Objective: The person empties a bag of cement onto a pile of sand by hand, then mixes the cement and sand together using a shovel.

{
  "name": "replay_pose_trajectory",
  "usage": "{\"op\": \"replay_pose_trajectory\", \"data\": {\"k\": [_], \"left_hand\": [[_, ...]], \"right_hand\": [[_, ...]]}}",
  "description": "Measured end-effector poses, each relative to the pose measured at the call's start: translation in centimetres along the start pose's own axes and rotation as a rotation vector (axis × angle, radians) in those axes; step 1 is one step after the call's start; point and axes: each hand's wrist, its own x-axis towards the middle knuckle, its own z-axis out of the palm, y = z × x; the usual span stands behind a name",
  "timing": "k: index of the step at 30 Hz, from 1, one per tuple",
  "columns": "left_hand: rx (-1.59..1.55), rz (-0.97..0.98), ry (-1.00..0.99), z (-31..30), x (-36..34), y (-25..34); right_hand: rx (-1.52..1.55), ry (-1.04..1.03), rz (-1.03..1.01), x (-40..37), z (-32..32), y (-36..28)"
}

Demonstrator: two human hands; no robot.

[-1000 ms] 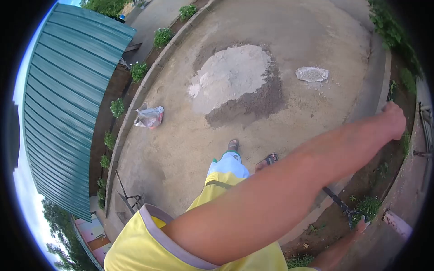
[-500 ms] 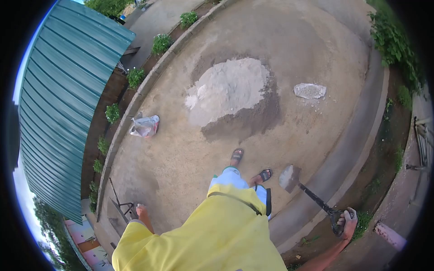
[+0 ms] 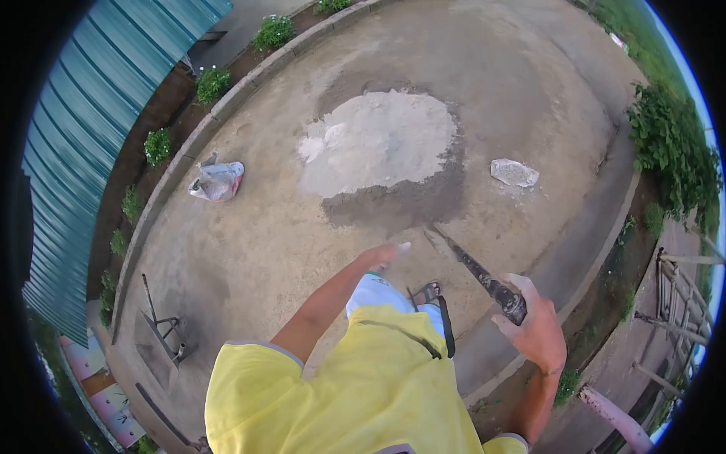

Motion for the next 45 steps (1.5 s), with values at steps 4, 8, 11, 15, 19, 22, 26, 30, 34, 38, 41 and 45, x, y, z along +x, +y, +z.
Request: {"op": "replay_pose_trajectory", "data": {"k": [4, 8, 11, 15, 19, 22, 26, 30, 34, 38, 41, 45], "left_hand": [[-0.765, -0.093, -0.028, 3.8, -8.3, 23.8], [-0.63, -0.019, 0.23, 0.7, 0.2, 20.6], [-0.584, -0.006, 0.597, -1.5, 2.7, 21.0], [-1.076, 0.084, 0.589, -6.3, 5.2, 20.0], [-0.841, 0.011, 0.609, -10.1, 13.3, 12.2], [-0.856, -0.021, 0.665, -8.0, 15.8, 9.2], [-0.754, 0.029, 0.736, -1.2, 18.4, 8.1], [-0.645, 0.028, 0.734, 5.5, 18.5, 9.2], [-0.555, 0.041, 0.724, 13.2, 15.7, 14.8], [-1.045, 0.236, 0.712, 13.4, 17.0, 18.2], [-1.109, 0.125, 0.535, 16.2, 21.4, 14.9], [-0.876, -0.229, 0.51, 30.0, 29.4, 6.7]], "right_hand": [[-0.076, 0.066, 0.014, -2.5, -0.4, -3.2], [-0.077, 0.055, 0.078, -3.7, 2.8, 0.0], [-0.167, -0.029, -0.015, -3.0, 6.9, 5.2], [-0.406, -0.026, -0.205, 2.6, 12.5, 11.5], [-0.433, 0.131, -0.444, 7.7, 18.6, 17.6], [-0.437, 0.047, -0.479, 7.5, 20.2, 22.8], [-0.292, -0.041, -0.369, 3.0, 20.1, 30.6], [-0.187, 0.045, -0.287, -1.2, 18.9, 36.3], [0.008, 0.176, -0.078, -8.3, 18.6, 43.5], [0.861, 0.5, 0.466, -16.4, 20.1, 46.7], [1.218, 0.595, 0.951, -19.4, 21.8, 48.8], [1.142, 1.011, 1.414, -27.5, 26.5, 51.5]]}}
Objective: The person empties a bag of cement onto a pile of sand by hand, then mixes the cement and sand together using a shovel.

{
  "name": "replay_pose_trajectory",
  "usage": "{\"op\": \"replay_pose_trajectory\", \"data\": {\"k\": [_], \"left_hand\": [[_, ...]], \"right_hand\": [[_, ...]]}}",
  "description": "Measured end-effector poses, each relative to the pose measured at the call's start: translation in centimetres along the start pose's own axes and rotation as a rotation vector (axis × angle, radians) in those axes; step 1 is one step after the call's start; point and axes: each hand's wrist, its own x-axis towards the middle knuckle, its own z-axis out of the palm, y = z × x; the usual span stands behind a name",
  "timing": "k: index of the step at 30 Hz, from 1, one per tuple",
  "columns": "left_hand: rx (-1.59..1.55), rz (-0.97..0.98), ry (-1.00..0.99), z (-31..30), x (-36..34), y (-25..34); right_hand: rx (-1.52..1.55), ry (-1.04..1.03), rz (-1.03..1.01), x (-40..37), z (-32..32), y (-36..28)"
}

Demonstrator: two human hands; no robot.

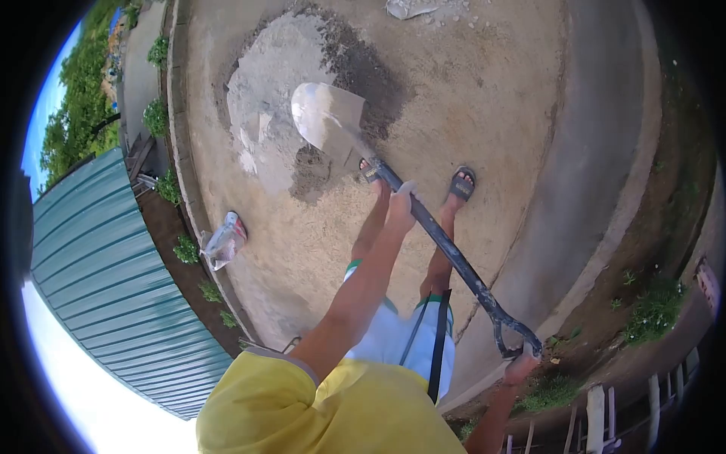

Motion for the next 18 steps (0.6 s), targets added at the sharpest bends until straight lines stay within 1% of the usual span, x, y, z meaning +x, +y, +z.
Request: {"op": "replay_pose_trajectory", "data": {"k": [1, 2, 3, 4, 5, 6, 8, 9, 11, 12, 13, 14, 15, 16, 17, 18], "left_hand": [[0.161, 0.003, -0.042, 0.0, 2.2, -6.0], [0.149, -0.126, 0.017, 2.7, 1.6, -10.5], [0.156, -0.229, 0.022, 4.1, 0.9, -14.9], [0.164, -0.333, 0.025, 5.5, 0.3, -19.2], [0.198, -0.42, -0.073, 6.7, -0.6, -21.9], [0.182, -0.434, -0.065, 9.5, -3.0, -21.2], [0.098, -0.515, -0.112, 10.6, -1.8, -23.4], [0.104, -0.524, -0.121, 10.5, 0.0, -22.3], [0.103, -0.549, -0.116, 9.9, 5.4, -20.0], [0.132, -0.396, -0.071, 8.2, 10.4, -18.5], [-0.021, -0.403, 0.007, 7.2, 14.4, -14.3], [-0.169, -0.404, 0.087, 5.3, 18.2, -8.3], [0.17, -0.315, -0.122, 1.7, 22.7, -2.3], [0.104, -0.286, -0.02, -0.9, 25.3, 0.6], [0.045, -0.252, 0.055, -1.2, 27.4, 2.9], [0.053, -0.225, -0.016, -0.6, 27.4, 4.6]], "right_hand": [[0.041, 0.095, 0.044, 0.6, -2.9, 1.8], [0.024, 0.246, 0.099, -0.2, -4.6, 0.8], [0.003, 0.4, 0.158, -1.5, -6.2, -0.2], [-0.118, 0.469, 0.08, -1.7, -10.8, 1.6], [-0.231, 0.531, -0.006, -1.1, -15.1, 3.7], [-0.218, 0.597, 0.061, -1.4, -16.3, 3.9], [-0.236, 0.655, 0.132, -1.4, -16.8, 2.3], [-0.239, 0.649, 0.125, -0.4, -15.5, 2.4], [-0.73, 0.466, -0.333, 3.0, -9.1, 2.6], [-0.94, 0.427, -0.58, 4.7, -5.7, 2.6], [-1.032, 0.317, -0.607, 6.6, 0.2, 2.6], [-1.113, 0.202, -0.639, 8.6, 6.1, 2.6], [-0.848, 0.199, -0.447, 9.5, 11.4, 2.5], [-0.573, 0.24, -0.277, 10.3, 16.8, 2.3], [-0.216, 0.208, -0.044, 8.2, 22.7, -0.5], [-0.207, 0.226, -0.056, 8.3, 23.7, -0.5]]}}
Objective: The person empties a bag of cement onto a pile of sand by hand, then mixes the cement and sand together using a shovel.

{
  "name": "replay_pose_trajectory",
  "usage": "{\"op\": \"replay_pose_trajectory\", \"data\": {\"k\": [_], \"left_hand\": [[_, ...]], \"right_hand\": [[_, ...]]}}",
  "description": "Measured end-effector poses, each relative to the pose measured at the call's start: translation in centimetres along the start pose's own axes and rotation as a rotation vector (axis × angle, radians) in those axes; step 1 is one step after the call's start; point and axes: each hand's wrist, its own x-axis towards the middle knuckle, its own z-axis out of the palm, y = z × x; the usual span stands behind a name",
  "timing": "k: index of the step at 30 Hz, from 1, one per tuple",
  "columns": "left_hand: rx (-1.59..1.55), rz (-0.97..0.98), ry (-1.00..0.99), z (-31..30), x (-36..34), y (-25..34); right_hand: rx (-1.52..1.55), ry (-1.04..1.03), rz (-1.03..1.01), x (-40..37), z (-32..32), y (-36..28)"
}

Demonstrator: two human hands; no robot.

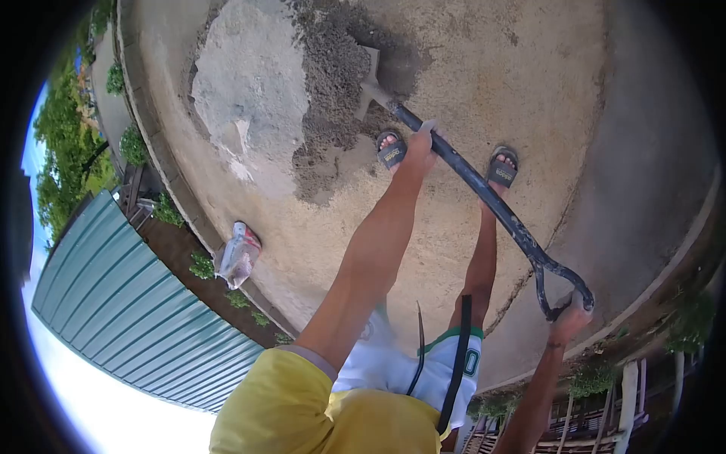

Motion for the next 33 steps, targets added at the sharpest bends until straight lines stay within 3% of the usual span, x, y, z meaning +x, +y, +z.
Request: {"op": "replay_pose_trajectory", "data": {"k": [6, 8, 10, 13, 14, 17, 18, 20, 21, 23, 24, 25, 26, 27, 28, 29, 31, 32, 33], "left_hand": [[-0.195, 0.104, -0.045, -1.6, -12.0, 3.4], [-0.347, 0.156, -0.281, -3.5, -14.7, 6.7], [-0.491, 0.166, -0.454, -5.7, -16.7, 10.3], [-0.58, 0.19, -0.621, -7.2, -18.6, 13.8], [-0.596, 0.211, -0.673, -7.3, -19.2, 14.0], [-0.439, 0.297, -0.486, -3.6, -21.5, 11.1], [-0.395, 0.307, -0.347, -1.5, -22.2, 8.9], [-0.25, 0.246, -0.265, 1.9, -21.0, 3.6], [-0.181, 0.178, -0.095, 4.5, -21.1, 0.4], [-0.143, 0.045, -0.124, 6.9, -18.1, -8.4], [-0.048, -0.018, -0.008, 8.9, -17.6, -12.7], [-0.024, 0.127, -0.026, 12.3, -21.9, -13.2], [-0.001, -0.129, -0.069, 9.6, -15.2, -23.3], [-0.003, -0.207, -0.054, 11.1, -16.7, -24.8], [-0.032, -0.314, -0.05, 11.5, -16.5, -27.3], [-0.036, -0.307, -0.065, 10.9, -15.5, -28.4], [-0.082, -0.287, -0.062, 8.8, -14.2, -29.9], [0.003, -0.259, 0.035, 6.7, -12.8, -27.9], [-0.013, -0.269, 0.074, 6.2, -13.6, -21.3]], "right_hand": [[-0.082, -0.102, -0.171, -1.5, -3.4, 1.2], [-0.123, -0.179, -0.183, -3.5, -3.8, 0.4], [-0.293, -0.476, -0.81, -5.1, -2.9, -1.4], [-0.415, -0.437, -1.059, -7.8, -1.0, -1.4], [-0.318, -0.449, -0.897, -7.6, -1.1, -0.3], [-0.088, -0.482, -0.44, -5.9, -3.1, 4.6], [-0.041, -0.494, -0.306, -4.3, -5.2, 6.4], [0.016, -0.372, -0.069, -0.9, -11.1, 11.0], [-0.442, -0.289, -0.218, 0.4, -14.2, 11.7], [-0.598, -0.163, -0.235, 4.5, -22.9, 14.1], [-0.577, -0.129, -0.285, 4.9, -26.5, 14.4], [-0.558, -0.095, -0.336, 5.2, -29.9, 14.5], [-0.596, 0.027, -0.342, 5.0, -32.4, 13.3], [-0.63, 0.149, -0.342, 4.7, -34.8, 12.1], [-0.522, 0.279, -0.198, 4.2, -34.8, 11.9], [-0.392, 0.417, -0.069, 3.8, -35.0, 11.8], [-0.384, 0.491, 0.028, 3.9, -33.5, 10.2], [-0.524, 0.356, -0.228, 3.0, -29.8, 10.4], [-0.636, 0.228, -0.496, 2.2, -26.1, 10.5]]}}
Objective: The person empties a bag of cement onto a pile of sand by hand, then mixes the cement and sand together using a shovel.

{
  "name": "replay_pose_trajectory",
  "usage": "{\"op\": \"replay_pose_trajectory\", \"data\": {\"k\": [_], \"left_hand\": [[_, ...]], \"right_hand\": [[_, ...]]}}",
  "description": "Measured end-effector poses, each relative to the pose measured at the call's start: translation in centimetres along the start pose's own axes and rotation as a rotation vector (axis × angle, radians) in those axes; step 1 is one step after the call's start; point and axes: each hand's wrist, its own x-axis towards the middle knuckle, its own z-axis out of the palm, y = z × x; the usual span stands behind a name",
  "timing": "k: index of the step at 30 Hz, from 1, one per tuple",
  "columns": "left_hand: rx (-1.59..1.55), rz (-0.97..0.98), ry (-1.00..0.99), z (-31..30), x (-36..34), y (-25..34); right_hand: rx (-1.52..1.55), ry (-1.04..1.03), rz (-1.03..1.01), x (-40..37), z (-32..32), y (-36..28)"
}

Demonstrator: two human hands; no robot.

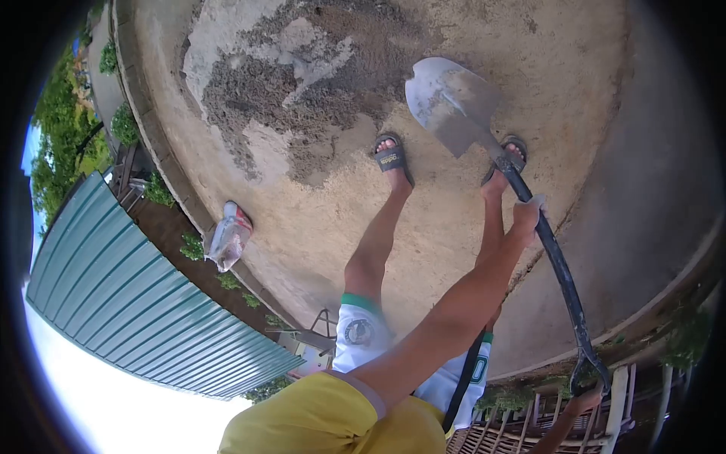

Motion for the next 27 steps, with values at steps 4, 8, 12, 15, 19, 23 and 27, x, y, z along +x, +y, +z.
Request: {"op": "replay_pose_trajectory", "data": {"k": [4, 8, 12, 15, 19, 23, 27], "left_hand": [[-0.03, 0.21, -0.068, -12.9, 7.7, 14.7], [-0.062, 0.284, -0.127, -14.3, 5.3, 19.6], [-0.217, 0.313, -0.117, -13.4, -5.2, 19.1], [-0.464, 0.303, -0.488, -15.9, -9.7, 21.8], [-0.535, 0.394, -0.738, -17.3, -14.6, 27.5], [-0.373, 0.537, -0.367, -12.6, -14.5, 25.9], [0.039, 0.447, -0.062, -3.0, -8.2, 15.3]], "right_hand": [[0.518, -0.146, 0.592, -3.5, 14.0, -13.2], [0.545, -0.178, 0.372, -7.0, 14.7, -16.7], [0.644, -0.257, 0.371, -7.1, 11.9, -13.5], [0.59, -0.364, -0.097, -7.2, 10.0, -14.8], [0.347, -0.319, -0.619, -5.3, 7.8, -23.7], [0.683, -0.562, -0.172, -4.6, 10.5, -19.4], [0.994, -0.67, 0.634, -5.3, 10.5, -6.0]]}}
